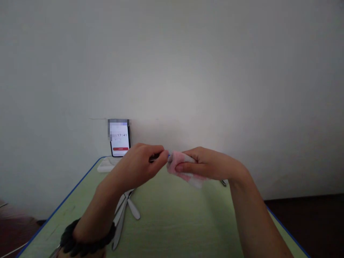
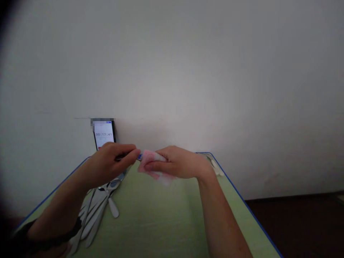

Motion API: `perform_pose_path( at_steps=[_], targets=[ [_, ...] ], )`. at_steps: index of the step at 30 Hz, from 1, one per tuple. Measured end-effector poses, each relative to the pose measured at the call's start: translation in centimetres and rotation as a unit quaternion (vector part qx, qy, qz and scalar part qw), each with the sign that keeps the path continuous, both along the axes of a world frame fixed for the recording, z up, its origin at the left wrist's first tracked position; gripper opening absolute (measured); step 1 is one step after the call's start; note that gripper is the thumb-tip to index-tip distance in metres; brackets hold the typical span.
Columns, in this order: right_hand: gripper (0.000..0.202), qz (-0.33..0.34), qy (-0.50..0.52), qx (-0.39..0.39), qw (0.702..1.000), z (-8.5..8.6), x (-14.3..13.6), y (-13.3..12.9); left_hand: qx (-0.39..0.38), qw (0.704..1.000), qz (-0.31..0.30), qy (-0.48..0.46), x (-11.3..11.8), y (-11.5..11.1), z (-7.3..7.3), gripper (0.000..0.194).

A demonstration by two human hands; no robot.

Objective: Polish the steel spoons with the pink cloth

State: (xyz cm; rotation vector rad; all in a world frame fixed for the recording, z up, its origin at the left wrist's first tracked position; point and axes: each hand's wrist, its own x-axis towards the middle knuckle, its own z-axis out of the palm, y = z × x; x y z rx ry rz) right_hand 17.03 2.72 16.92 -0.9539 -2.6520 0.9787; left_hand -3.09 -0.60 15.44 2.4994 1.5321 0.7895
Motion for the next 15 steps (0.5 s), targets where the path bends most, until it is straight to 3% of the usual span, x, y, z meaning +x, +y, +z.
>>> perform_pose_path(
  at_steps=[3,10,15],
  targets=[
    [0.037,-0.004,-0.004,0.022,1.0,0.1,-0.4,0.0,-0.007,1.0,-0.004,0.022,0.2,0.0,0.2,0.035],
    [0.039,-0.034,0.024,0.025,0.999,-1.2,1.4,0.9,-0.017,0.998,0.062,-0.007,-1.7,0.2,-0.5,0.04],
    [0.04,-0.027,0.017,0.022,0.999,-0.5,0.3,0.1,-0.039,0.999,0.009,0.001,-0.6,-0.1,-0.1,0.04]
  ],
)
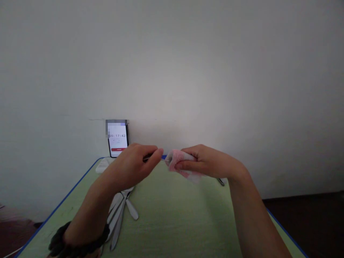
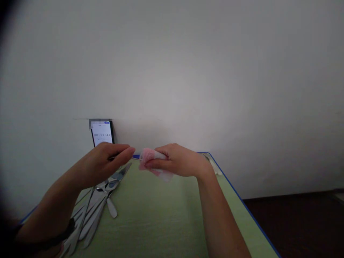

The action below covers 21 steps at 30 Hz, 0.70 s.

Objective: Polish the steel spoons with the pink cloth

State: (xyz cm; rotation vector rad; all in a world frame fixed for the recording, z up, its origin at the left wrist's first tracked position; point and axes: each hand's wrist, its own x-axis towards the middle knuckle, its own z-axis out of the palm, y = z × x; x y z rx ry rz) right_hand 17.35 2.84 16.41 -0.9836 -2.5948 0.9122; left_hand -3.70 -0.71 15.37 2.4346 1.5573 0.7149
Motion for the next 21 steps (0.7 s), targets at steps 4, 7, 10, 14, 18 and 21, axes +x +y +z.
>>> perform_pose_path(
  at_steps=[4,7,10,14,18,21],
  targets=[
    [0.04,0.005,-0.009,0.007,1.0,0.4,-0.5,-0.2,0.006,1.0,-0.022,0.015,0.6,0.0,0.1,0.037],
    [0.039,0.0,-0.001,0.002,1.0,0.2,0.1,0.1,0.011,1.0,-0.001,0.0,0.2,0.2,-0.1,0.039],
    [0.037,-0.015,0.003,0.004,1.0,-0.1,0.9,0.5,0.008,1.0,0.018,-0.008,-0.4,0.3,-0.3,0.04],
    [0.039,-0.02,-0.006,0.005,1.0,-0.3,1.1,0.7,0.01,1.0,0.025,-0.006,-0.6,0.3,-0.3,0.041],
    [0.039,-0.011,-0.006,0.006,1.0,-0.1,0.7,0.4,0.015,1.0,0.02,-0.006,-0.4,0.2,-0.2,0.04],
    [0.038,-0.006,-0.004,0.005,1.0,0.0,0.0,-0.1,0.016,1.0,0.017,0.004,0.0,0.1,0.0,0.04]
  ],
)
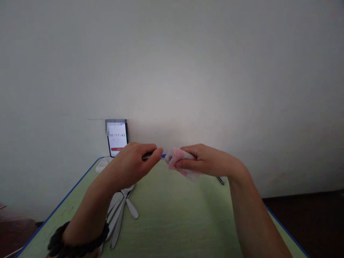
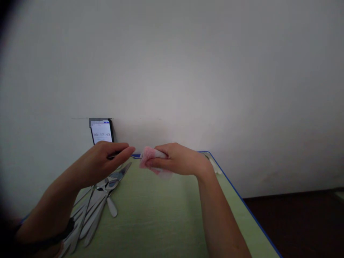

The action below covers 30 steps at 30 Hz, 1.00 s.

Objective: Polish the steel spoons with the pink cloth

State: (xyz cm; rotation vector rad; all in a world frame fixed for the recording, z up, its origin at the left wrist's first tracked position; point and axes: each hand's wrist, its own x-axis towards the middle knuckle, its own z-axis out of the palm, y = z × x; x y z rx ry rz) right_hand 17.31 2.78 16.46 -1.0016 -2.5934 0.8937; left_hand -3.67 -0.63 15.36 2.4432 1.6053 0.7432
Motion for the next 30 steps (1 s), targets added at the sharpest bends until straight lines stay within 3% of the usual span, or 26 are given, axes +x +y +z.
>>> perform_pose_path(
  at_steps=[6,14,24,30],
  targets=[
    [0.036,0.006,-0.019,0.022,1.0,0.0,-1.0,-0.4,-0.023,1.0,0.01,0.01,0.1,0.2,0.0,0.039],
    [0.036,0.011,-0.028,0.004,1.0,-0.5,1.4,0.8,-0.017,0.999,0.024,-0.025,-0.6,0.6,-0.7,0.039],
    [0.036,0.013,-0.004,0.045,0.999,0.8,-1.0,-0.8,-0.012,0.999,0.023,-0.042,0.7,0.1,0.4,0.043],
    [0.037,0.003,0.029,-0.02,0.999,0.3,-0.1,-0.4,0.015,0.995,0.031,-0.092,0.3,0.0,0.5,0.037]
  ],
)
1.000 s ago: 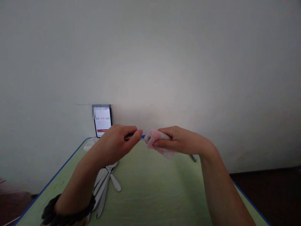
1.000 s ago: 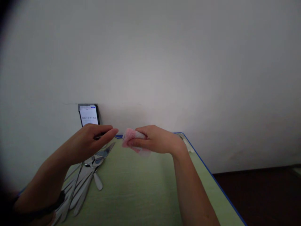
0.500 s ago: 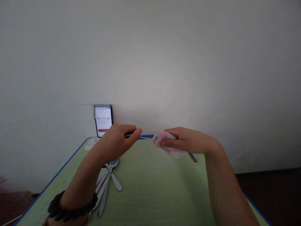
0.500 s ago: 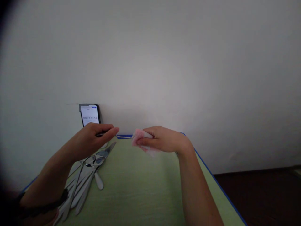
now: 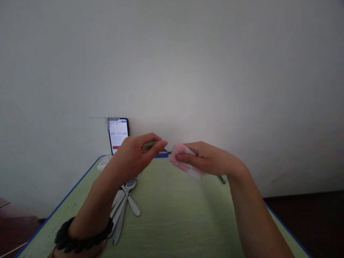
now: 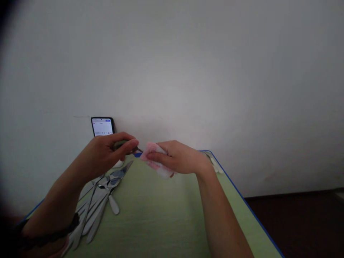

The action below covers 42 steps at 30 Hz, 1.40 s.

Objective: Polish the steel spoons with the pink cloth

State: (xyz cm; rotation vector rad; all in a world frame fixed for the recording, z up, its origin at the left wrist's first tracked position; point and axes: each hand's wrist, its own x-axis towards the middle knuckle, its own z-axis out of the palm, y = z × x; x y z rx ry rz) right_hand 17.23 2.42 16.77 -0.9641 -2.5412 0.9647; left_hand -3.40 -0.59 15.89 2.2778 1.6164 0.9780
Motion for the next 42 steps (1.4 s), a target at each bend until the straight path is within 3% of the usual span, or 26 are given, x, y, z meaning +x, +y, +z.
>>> perform_pose_path(
  at_steps=[3,7,9,17,24,27,34,42],
  targets=[
    [0.039,0.006,0.009,-0.04,0.999,-0.3,0.3,0.2,-0.027,0.999,-0.024,0.018,-0.3,-0.1,-0.1,0.035],
    [0.038,0.033,-0.006,-0.07,0.997,-0.8,0.6,0.7,-0.078,0.987,-0.128,0.059,-0.7,-0.1,-0.5,0.039],
    [0.037,0.047,-0.016,-0.09,0.995,-1.0,0.7,1.0,-0.106,0.98,-0.151,0.079,-0.9,-0.1,-0.7,0.041],
    [0.034,0.058,-0.011,-0.146,0.988,-1.2,0.8,1.4,-0.098,0.98,-0.127,0.12,-0.7,-0.2,-0.6,0.026],
    [0.036,0.083,-0.031,-0.129,0.988,-1.1,0.7,1.4,-0.14,0.976,-0.128,0.103,-0.5,-0.2,-0.5,0.033],
    [0.035,0.087,-0.039,-0.126,0.987,-1.1,0.7,1.5,-0.124,0.978,-0.149,0.08,-0.5,0.2,-0.8,0.032],
    [0.033,0.129,-0.013,-0.194,0.972,-1.2,0.7,1.4,-0.169,0.963,-0.197,0.077,-0.3,-0.3,-0.4,0.047],
    [0.032,0.116,-0.011,-0.156,0.981,-1.1,1.2,1.6,-0.206,0.963,-0.172,0.026,-0.6,-0.2,-0.5,0.053]
  ],
)
